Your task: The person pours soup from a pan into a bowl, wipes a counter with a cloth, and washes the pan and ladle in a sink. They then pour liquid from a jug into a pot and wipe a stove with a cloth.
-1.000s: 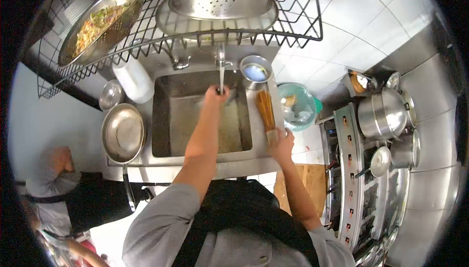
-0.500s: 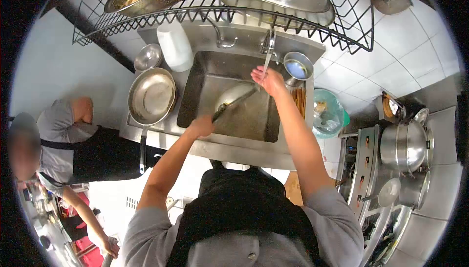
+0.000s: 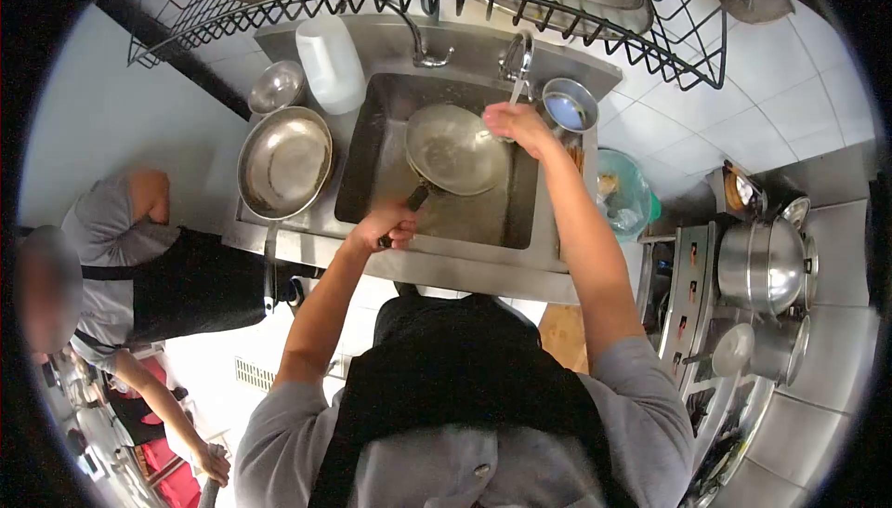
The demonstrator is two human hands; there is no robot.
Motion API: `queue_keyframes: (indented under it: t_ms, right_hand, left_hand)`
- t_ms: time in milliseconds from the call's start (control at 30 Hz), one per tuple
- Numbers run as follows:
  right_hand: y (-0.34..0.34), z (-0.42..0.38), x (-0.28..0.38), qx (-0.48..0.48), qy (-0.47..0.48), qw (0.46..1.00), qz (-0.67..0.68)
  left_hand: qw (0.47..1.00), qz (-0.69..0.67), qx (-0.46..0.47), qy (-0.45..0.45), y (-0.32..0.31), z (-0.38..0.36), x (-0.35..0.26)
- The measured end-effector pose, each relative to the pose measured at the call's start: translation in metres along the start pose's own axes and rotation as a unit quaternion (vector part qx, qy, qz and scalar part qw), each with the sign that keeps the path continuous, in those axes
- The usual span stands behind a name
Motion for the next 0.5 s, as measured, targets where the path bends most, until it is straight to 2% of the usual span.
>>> queue_keyframes:
  t_ms: [33,67,133,200,233,267,300,333,400,433,467,500]
  right_hand:
    - [-0.009,-0.007,-0.003,0.052,0.001,0.997,-0.05]
    - [-0.01,-0.012,-0.01,0.052,-0.004,0.998,-0.048]
    - [-0.034,-0.024,-0.04,0.198,-0.09,0.973,-0.081]
    - [-0.028,0.002,-0.096,0.182,-0.121,0.971,-0.099]
    - [-0.014,0.027,-0.117,0.14,-0.073,0.912,-0.379]
    - [-0.004,0.045,-0.116,0.082,-0.018,0.775,-0.627]
    - [0.01,0.032,-0.087,-0.026,-0.101,0.833,-0.543]
    - [-0.002,0.037,-0.082,-0.03,-0.098,0.834,-0.542]
    - [0.003,0.046,-0.075,-0.22,-0.1,0.901,-0.361]
    - [-0.028,0.079,-0.108,-0.123,-0.076,0.961,-0.237]
    - [-0.06,0.106,-0.131,-0.022,-0.05,0.993,-0.108]
    - [-0.097,0.085,-0.112,0.101,-0.064,0.992,-0.033]
  left_hand:
    - [0.991,-0.128,0.022,0.015,-0.01,-0.004,0.011]
    - [0.991,-0.129,0.021,0.019,-0.012,-0.007,0.024]
    - [0.961,-0.25,0.103,0.053,-0.032,-0.016,0.046]
    - [0.968,-0.23,0.085,0.053,-0.049,-0.024,0.057]
    - [0.977,-0.197,0.076,0.04,-0.044,-0.024,0.07]
    - [0.987,-0.153,0.036,0.033,-0.057,-0.037,0.061]
    - [0.986,-0.151,0.046,0.047,-0.073,-0.048,0.057]
    - [0.985,-0.149,0.055,0.061,-0.084,-0.055,0.056]
    - [0.987,-0.123,0.082,0.068,-0.098,-0.06,0.053]
    - [0.992,-0.087,0.064,0.072,-0.1,-0.062,0.049]
    - [0.992,-0.085,0.063,0.071,-0.1,-0.064,0.045]
    - [0.993,-0.071,0.066,0.068,-0.101,-0.063,0.04]
Point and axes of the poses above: each hand's wrist, its own z-axis towards the middle knuckle, its own y-axis out of the back of the hand, x = y × z, the point moved 9 cm from there along z, towards the middle knuckle, and after that the axes turned 9 degrees about -z, right-handed, at the moved point
